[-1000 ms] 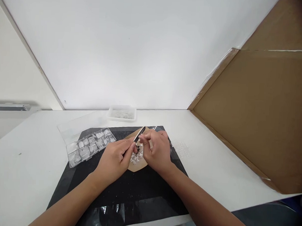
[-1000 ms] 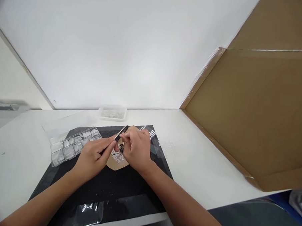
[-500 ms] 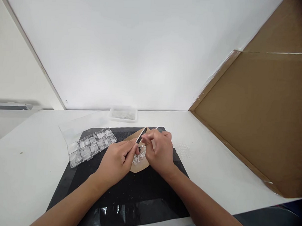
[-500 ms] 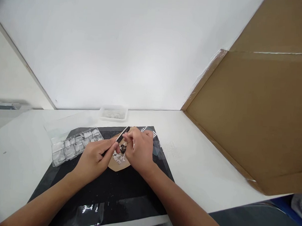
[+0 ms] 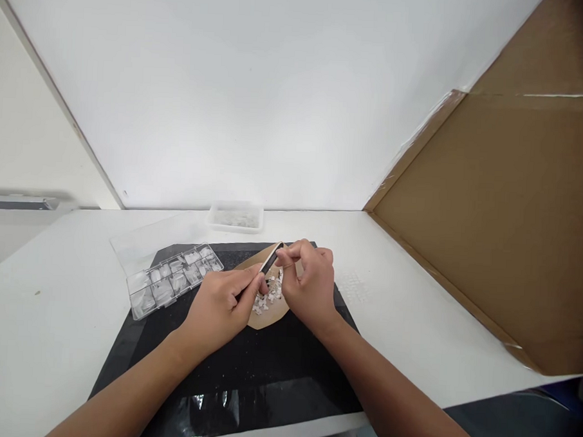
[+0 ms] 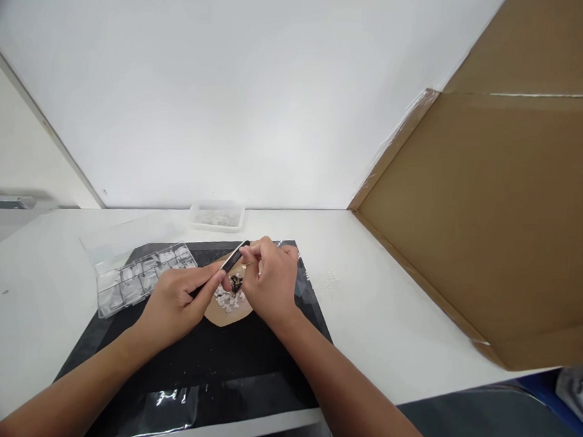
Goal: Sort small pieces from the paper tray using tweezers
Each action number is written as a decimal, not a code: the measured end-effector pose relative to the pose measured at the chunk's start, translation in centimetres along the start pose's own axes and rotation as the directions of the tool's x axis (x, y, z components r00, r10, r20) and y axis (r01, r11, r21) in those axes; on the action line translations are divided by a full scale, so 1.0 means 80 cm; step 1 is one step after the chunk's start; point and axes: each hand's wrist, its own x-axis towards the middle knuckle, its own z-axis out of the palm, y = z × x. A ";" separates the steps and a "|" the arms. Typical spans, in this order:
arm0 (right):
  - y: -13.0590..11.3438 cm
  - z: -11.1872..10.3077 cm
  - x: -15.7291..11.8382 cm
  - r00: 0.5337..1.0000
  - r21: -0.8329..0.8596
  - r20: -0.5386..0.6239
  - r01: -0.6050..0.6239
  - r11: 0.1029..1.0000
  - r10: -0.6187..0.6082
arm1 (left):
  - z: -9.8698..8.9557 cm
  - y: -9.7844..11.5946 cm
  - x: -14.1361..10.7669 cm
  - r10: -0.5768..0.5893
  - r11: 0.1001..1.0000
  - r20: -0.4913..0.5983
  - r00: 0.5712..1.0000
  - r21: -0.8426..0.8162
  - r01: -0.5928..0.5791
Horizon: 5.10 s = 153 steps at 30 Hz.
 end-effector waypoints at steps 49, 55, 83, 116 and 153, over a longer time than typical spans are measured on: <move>-0.001 0.010 -0.001 0.997 0.090 0.068 -0.034 0.995 0.028 | 0.008 -0.008 0.003 -0.004 0.998 -0.091 0.996 0.055 0.009; -0.001 0.010 -0.002 0.993 0.081 0.107 0.048 0.996 -0.056 | 0.009 -0.008 0.003 0.017 0.997 -0.092 0.996 0.076 -0.010; 0.008 0.001 0.004 0.995 0.088 0.049 0.081 0.993 -0.085 | 0.006 0.004 -0.001 -0.012 0.999 -0.097 0.995 0.047 0.017; 0.006 -0.001 0.006 0.997 0.047 -0.030 0.077 0.996 -0.076 | 0.009 0.003 -0.002 -0.022 0.997 -0.105 0.994 0.072 0.030; 0.023 0.002 0.002 0.972 0.672 -0.031 -0.153 0.725 0.234 | 0.004 -0.009 -0.001 -0.341 0.894 -0.051 0.939 -0.328 0.306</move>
